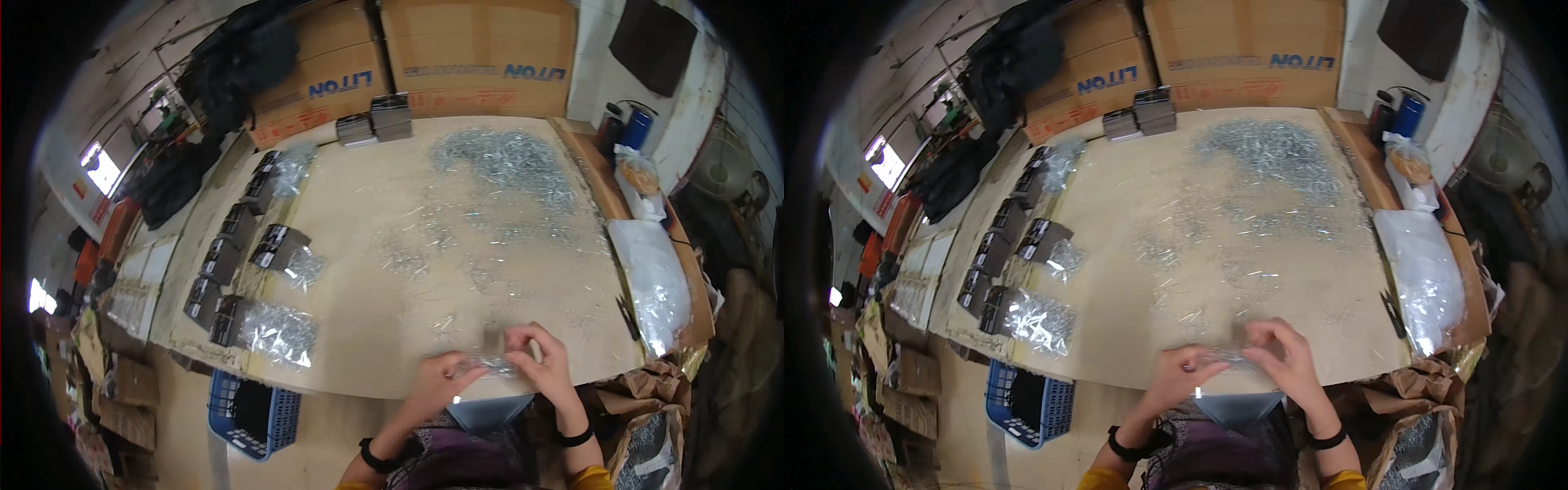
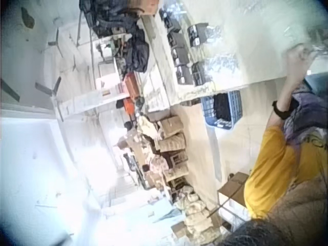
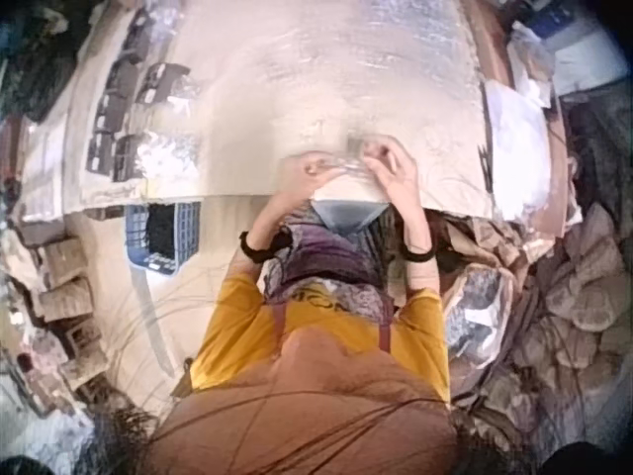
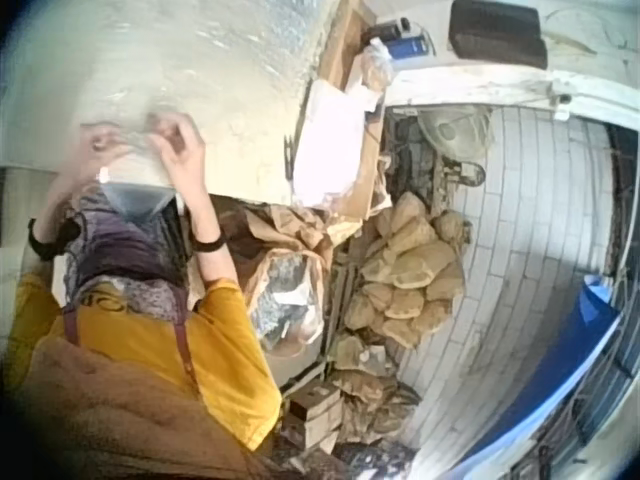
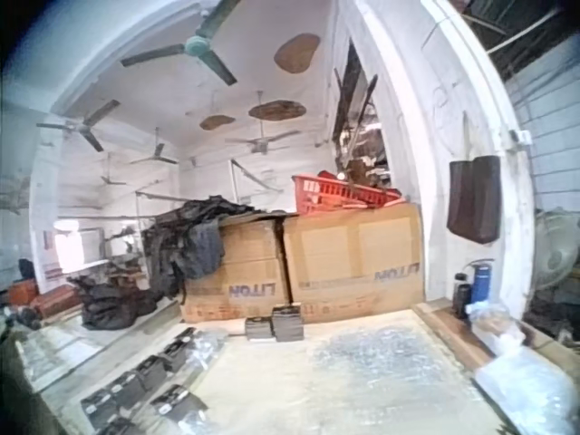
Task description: Sorting small metal pins on a table and packaging them into small plastic bags.
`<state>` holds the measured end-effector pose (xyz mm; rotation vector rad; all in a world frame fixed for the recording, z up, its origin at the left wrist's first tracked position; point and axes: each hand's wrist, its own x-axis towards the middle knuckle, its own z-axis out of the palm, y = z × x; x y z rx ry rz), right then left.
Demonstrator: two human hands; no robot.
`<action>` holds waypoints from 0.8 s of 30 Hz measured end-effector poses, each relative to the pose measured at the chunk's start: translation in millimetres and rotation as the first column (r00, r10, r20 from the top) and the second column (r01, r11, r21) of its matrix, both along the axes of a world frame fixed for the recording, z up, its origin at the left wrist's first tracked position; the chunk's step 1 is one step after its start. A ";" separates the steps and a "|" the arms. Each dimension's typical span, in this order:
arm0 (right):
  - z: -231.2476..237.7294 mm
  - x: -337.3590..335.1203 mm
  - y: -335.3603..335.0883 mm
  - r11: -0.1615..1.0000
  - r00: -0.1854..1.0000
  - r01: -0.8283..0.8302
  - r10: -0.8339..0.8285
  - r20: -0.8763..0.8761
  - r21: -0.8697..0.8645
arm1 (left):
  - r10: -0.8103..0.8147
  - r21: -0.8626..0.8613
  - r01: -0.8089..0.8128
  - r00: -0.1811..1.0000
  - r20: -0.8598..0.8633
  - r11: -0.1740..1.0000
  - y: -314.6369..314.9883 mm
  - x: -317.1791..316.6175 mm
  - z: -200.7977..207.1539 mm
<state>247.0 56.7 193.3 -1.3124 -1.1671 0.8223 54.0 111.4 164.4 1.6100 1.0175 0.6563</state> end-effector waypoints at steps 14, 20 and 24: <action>-12.1 6.6 27.4 0.976 0.921 -0.189 0.214 0.325 -0.105 | 0.241 -0.019 -0.244 0.939 0.245 0.970 11.7 -45.9 -22.9; -42.7 12.4 84.9 0.930 0.490 -0.266 0.358 0.795 -0.255 | 0.732 0.377 -0.660 0.676 -0.079 0.650 51.9 -160.2 -35.8; -62.8 -30.8 136.3 0.880 0.305 -0.424 0.361 0.881 -0.214 | 0.909 0.720 -0.602 0.405 -0.097 0.345 59.8 -182.0 -38.4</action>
